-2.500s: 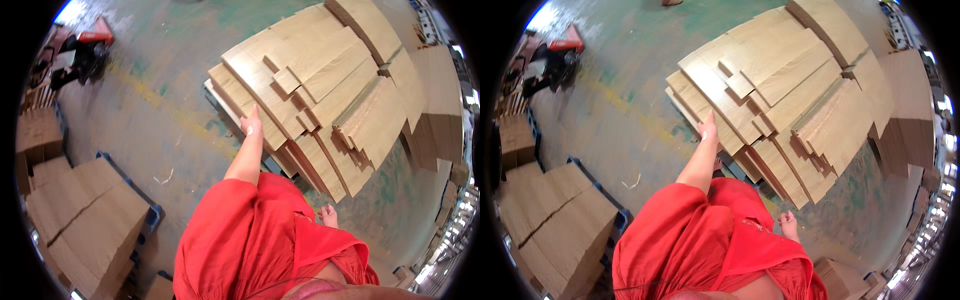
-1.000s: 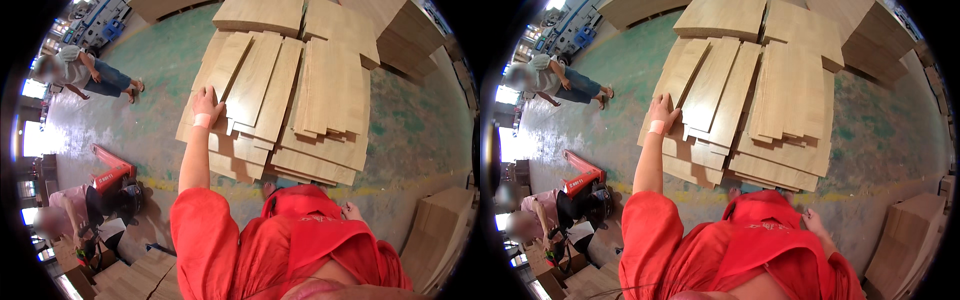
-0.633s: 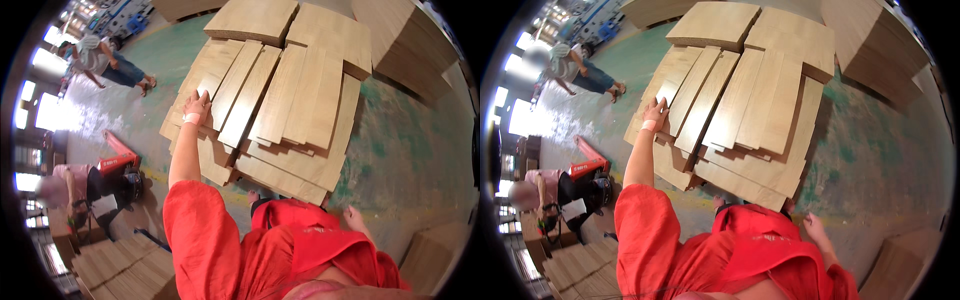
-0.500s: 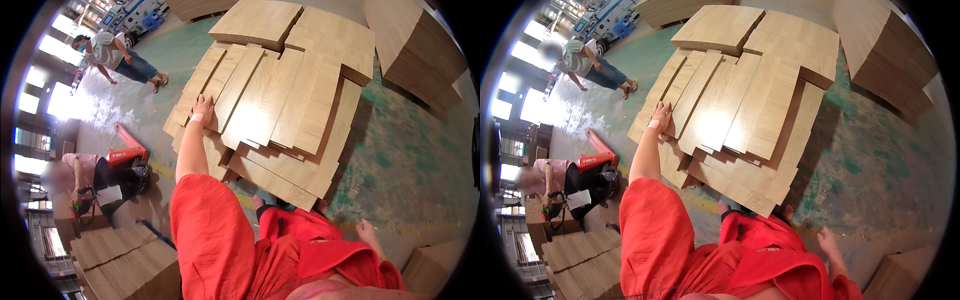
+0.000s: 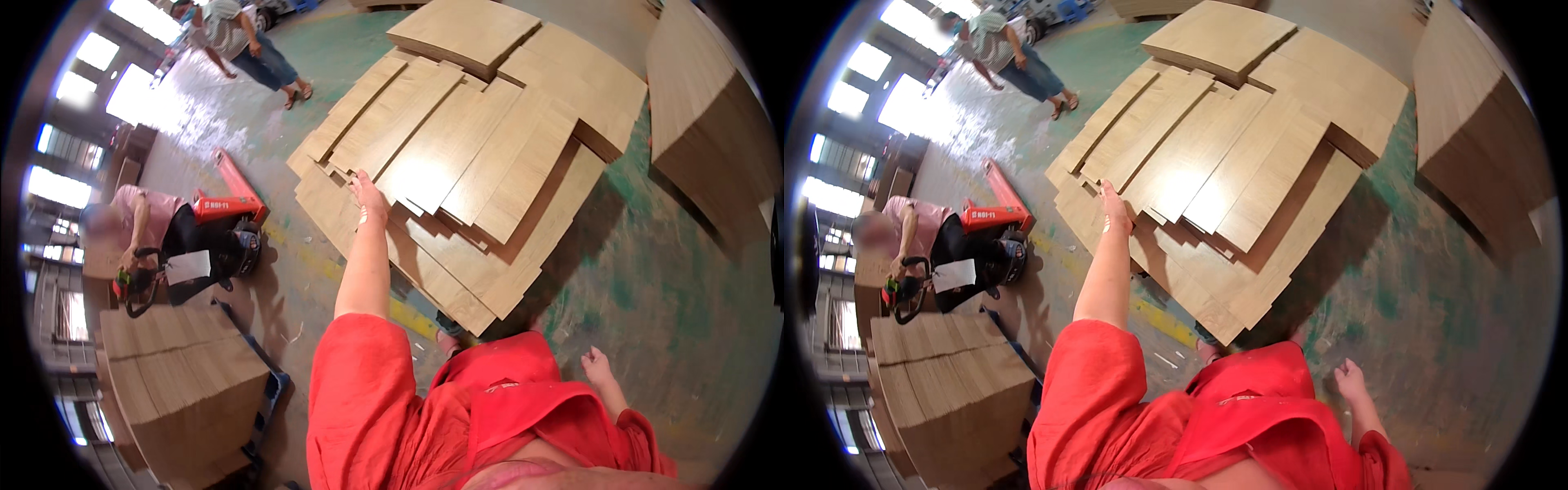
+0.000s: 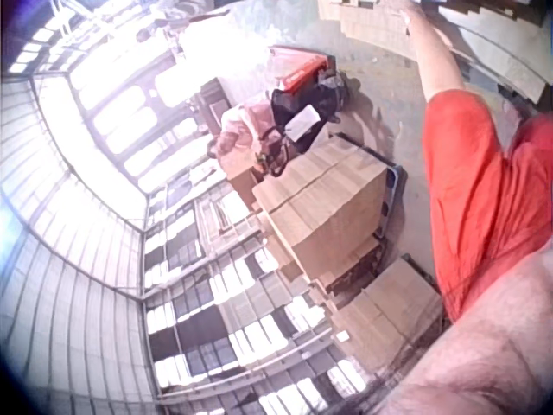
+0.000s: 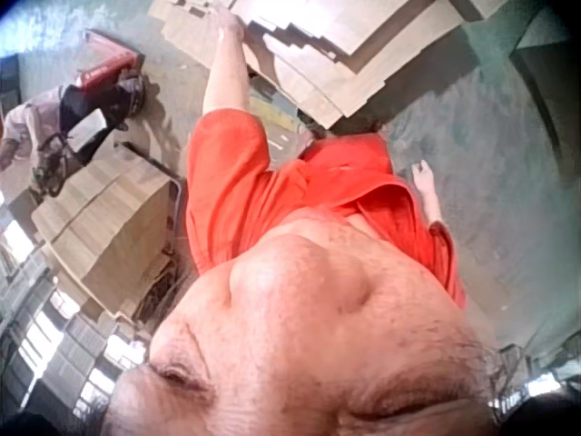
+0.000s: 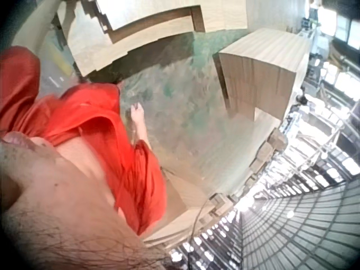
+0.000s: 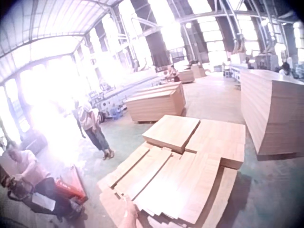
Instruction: The person stacks flat cardboard pieces onto a pallet and then uses a red electric pallet jack to move the load across the warehouse floor. The person maneuvers the pallet jack through the facility, navigating around other stacks of materials.
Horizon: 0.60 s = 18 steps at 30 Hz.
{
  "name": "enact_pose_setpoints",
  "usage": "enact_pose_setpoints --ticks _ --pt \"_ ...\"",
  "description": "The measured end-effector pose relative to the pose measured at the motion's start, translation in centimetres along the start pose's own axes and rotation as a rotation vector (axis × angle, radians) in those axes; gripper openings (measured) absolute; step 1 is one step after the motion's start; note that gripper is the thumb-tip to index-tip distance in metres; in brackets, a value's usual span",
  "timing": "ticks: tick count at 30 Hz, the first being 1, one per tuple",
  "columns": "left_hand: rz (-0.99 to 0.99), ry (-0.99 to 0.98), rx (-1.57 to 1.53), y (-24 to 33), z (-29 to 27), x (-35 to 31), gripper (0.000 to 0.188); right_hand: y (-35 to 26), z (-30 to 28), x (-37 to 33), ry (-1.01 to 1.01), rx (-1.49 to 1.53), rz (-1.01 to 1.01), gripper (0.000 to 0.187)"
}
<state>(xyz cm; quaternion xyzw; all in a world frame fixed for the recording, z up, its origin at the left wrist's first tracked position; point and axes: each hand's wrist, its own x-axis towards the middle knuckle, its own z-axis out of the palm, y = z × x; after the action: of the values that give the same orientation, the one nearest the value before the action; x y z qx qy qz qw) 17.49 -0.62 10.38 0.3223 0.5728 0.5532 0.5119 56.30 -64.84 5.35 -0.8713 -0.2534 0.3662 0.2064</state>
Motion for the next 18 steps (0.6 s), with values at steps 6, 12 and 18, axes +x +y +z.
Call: enact_pose_setpoints --ticks 6,12,18 --pt "-0.053 -0.137 -0.226 -1.9 -4.9 -0.3 0.083 -11.5 -7.6 10.3 -0.178 -0.163 -0.375 0.043" --pt "-0.158 -0.166 -0.232 1.8 -4.2 -14.4 0.088 -16.5 -15.1 13.6 -0.204 -0.144 -0.431 0.037" --pt "-0.098 -0.022 -0.253 3.0 -3.3 -23.0 0.082 -24.9 -16.8 13.6 -0.23 -0.033 -0.655 0.034"
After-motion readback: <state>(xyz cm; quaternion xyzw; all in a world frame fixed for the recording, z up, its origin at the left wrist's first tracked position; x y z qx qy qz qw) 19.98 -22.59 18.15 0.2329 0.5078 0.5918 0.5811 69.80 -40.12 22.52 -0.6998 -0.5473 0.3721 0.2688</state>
